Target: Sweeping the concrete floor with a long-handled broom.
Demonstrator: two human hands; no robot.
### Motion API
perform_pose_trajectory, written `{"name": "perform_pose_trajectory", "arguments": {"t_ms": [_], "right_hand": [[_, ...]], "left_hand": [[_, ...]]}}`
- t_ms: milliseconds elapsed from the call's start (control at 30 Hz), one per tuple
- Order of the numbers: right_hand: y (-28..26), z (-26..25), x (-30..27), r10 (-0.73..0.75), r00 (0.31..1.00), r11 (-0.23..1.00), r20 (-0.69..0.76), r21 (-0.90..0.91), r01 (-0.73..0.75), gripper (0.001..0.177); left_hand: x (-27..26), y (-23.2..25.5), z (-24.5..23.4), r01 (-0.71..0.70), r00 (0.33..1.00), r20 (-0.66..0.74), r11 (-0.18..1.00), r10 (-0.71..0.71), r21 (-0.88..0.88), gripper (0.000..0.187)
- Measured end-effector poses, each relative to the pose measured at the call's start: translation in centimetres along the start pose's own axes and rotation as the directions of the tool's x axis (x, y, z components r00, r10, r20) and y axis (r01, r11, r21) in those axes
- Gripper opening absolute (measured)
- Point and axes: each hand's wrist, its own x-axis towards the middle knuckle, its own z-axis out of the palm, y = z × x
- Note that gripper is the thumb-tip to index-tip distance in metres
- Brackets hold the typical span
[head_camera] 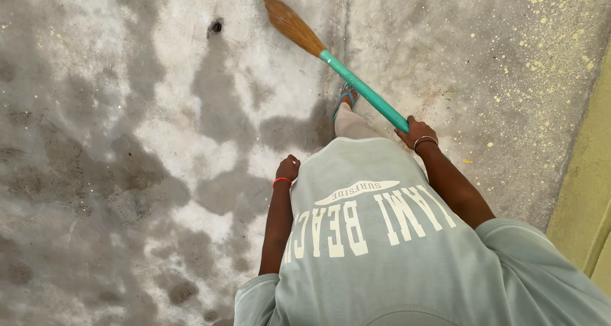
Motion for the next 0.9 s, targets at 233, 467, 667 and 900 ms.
{"name": "perform_pose_trajectory", "arguments": {"t_ms": [233, 467, 667, 900], "right_hand": [[-4.7, -4.4, 7.2, -0.188, 0.982, 0.943, 0.029, -0.274, 0.189, 0.044], [-2.5, -8.7, 10.3, -0.010, 1.000, 0.984, 0.001, -0.177, 0.010, 0.049], [1.9, -9.4, 12.4, 0.287, 0.958, 0.951, -0.003, 0.119, -0.285, 0.057], [0.7, -11.3, 11.6, 0.392, 0.920, 0.821, 0.006, 0.448, -0.352, 0.056]], "left_hand": [[5.9, 5.8, -3.5, -0.130, 0.991, -0.035, 0.991, 0.132, 0.037, 0.030], [9.7, 10.2, -6.6, -0.110, 0.994, 0.013, 0.992, 0.109, 0.066, 0.030], [12.1, 12.1, -7.8, -0.202, 0.979, 0.055, 0.966, 0.196, 0.158, 0.033], [13.3, 15.3, -10.1, -0.159, 0.986, 0.083, 0.970, 0.146, 0.184, 0.032]]}}
